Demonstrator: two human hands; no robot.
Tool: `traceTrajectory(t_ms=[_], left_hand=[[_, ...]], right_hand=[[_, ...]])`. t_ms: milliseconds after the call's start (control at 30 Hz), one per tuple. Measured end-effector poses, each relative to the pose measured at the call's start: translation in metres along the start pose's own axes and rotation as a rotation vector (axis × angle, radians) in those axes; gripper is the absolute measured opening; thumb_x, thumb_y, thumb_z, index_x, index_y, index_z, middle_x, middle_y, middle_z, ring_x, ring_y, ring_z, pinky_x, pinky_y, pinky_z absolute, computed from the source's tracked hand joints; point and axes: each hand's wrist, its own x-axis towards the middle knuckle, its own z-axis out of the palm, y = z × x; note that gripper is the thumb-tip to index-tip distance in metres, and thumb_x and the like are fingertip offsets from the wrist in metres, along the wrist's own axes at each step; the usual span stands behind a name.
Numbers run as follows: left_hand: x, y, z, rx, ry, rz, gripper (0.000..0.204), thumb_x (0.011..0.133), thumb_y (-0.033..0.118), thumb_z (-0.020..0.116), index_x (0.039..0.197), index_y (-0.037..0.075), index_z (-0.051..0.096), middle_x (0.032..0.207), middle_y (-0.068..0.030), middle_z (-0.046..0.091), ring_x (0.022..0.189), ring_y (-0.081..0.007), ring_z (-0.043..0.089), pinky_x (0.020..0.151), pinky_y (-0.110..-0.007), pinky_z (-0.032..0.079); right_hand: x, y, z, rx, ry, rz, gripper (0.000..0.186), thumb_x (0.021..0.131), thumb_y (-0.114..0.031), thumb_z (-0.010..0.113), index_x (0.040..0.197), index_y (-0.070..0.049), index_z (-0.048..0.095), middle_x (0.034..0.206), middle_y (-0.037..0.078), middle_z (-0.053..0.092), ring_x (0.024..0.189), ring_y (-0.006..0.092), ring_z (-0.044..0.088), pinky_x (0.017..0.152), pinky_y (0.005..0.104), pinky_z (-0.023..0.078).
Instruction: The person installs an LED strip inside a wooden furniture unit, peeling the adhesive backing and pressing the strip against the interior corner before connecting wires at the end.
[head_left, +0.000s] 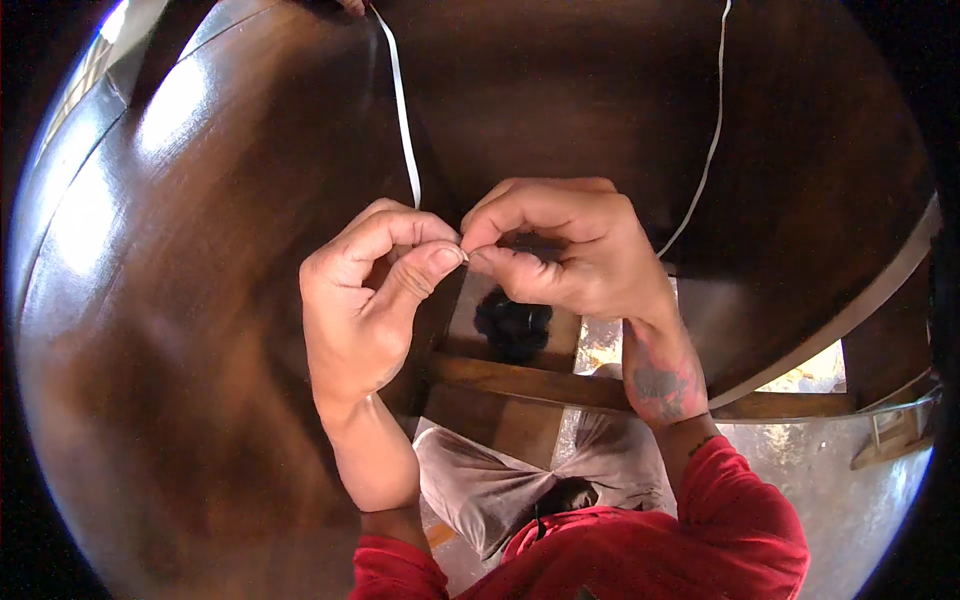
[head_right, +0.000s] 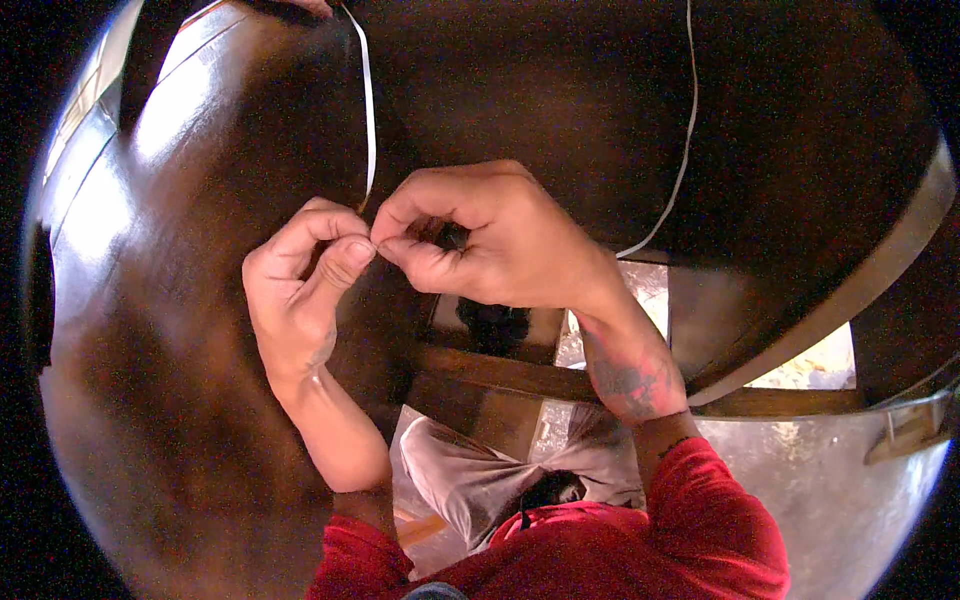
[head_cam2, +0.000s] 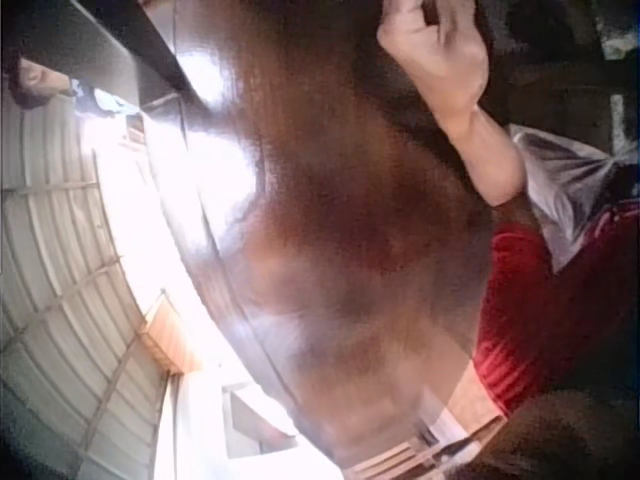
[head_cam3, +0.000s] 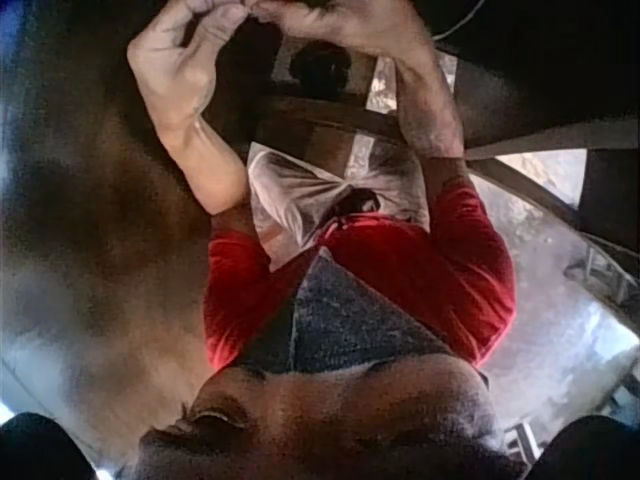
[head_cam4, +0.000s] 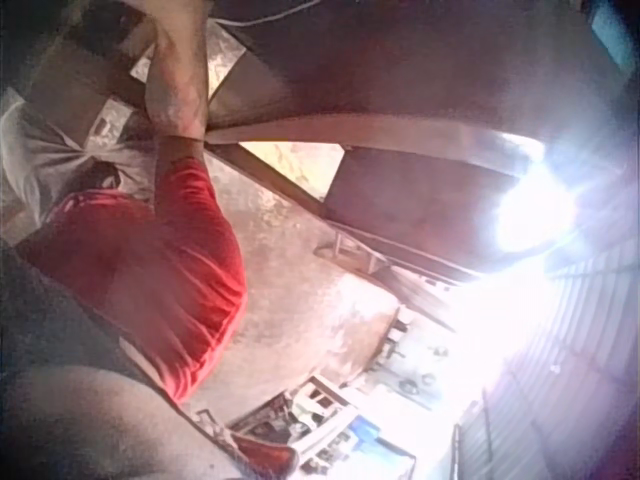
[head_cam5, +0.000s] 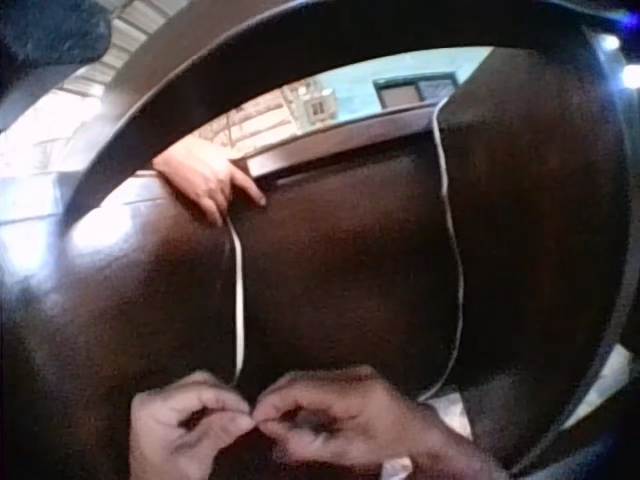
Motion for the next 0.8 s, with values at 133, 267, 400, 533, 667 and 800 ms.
traceTrajectory(t_ms=[133, 267, 400, 533, 667, 800], left_hand=[[0.0026, -0.0005, -0.0046, -0.092, -0.052, -0.072, 0.007, 0.086, 0.002, 0.072, 0.088, -0.004, 0.069, 0.08, -0.0027, 0.063, 0.073, -0.0072, 0.057, 0.066, -0.021, 0.044], [0.0049, -0.0004, -0.0087, -0.082, -0.079, -0.091, 0.006, 0.086, 0.001, 0.072, 0.089, -0.004, 0.069, 0.081, -0.0031, 0.063, 0.074, -0.0075, 0.058, 0.067, -0.021, 0.044], [0.0071, 0.0005, -0.0079, -0.089, -0.092, -0.1, 0.006, 0.087, 0.001, 0.072, 0.088, -0.004, 0.069, 0.081, -0.003, 0.064, 0.075, -0.0069, 0.058, 0.067, -0.02, 0.044], [0.0073, 0.0, -0.0085, -0.065, -0.081, -0.098, 0.007, 0.087, 0.002, 0.072, 0.089, -0.004, 0.07, 0.082, -0.0022, 0.065, 0.074, -0.0055, 0.057, 0.066, -0.02, 0.044], [0.0068, 0.0034, -0.0065, -0.088, -0.065, -0.118, 0.008, 0.088, 0.003, 0.072, 0.09, -0.004, 0.07, 0.082, -0.0015, 0.065, 0.074, -0.0046, 0.057, 0.065, -0.019, 0.043], [0.0081, 0.0023, -0.0043, -0.092, -0.044, -0.12, 0.009, 0.088, 0.005, 0.072, 0.091, -0.004, 0.07, 0.08, -0.0003, 0.065, 0.072, -0.0035, 0.056, 0.063, -0.018, 0.042]], right_hand=[[0.0011, 0.0008, -0.0025, -0.012, -0.038, -0.031, 0.012, 0.08, -0.001, 0.072, 0.091, 0.0, 0.069, 0.084, 0.009, 0.07, 0.076, 0.0159, 0.068, 0.068, 0.0282, 0.053], [0.0016, 0.0019, -0.0022, -0.012, -0.041, -0.062, 0.011, 0.08, 0.002, 0.073, 0.091, 0.003, 0.07, 0.086, 0.01, 0.07, 0.076, 0.0148, 0.067, 0.067, 0.0266, 0.053], [0.0012, 0.0035, -0.0006, -0.015, -0.014, -0.015, 0.011, 0.08, -0.005, 0.072, 0.09, -0.001, 0.069, 0.083, 0.008, 0.071, 0.077, 0.0182, 0.07, 0.07, 0.0301, 0.054], [0.0029, 0.0023, 0.0006, -0.04, 0.007, -0.042, 0.013, 0.078, -0.003, 0.072, 0.091, -0.002, 0.069, 0.082, 0.008, 0.071, 0.077, 0.0181, 0.07, 0.07, 0.0293, 0.055], [0.0024, 0.0025, 0.0033, -0.028, 0.035, -0.071, 0.014, 0.078, -0.002, 0.072, 0.092, -0.002, 0.069, 0.082, 0.008, 0.071, 0.076, 0.0179, 0.07, 0.07, 0.029, 0.055], [0.0032, 0.0038, 0.0029, -0.066, 0.047, -0.103, 0.014, 0.077, -0.001, 0.072, 0.091, -0.001, 0.068, 0.081, 0.008, 0.07, 0.076, 0.0183, 0.07, 0.07, 0.0292, 0.055]])
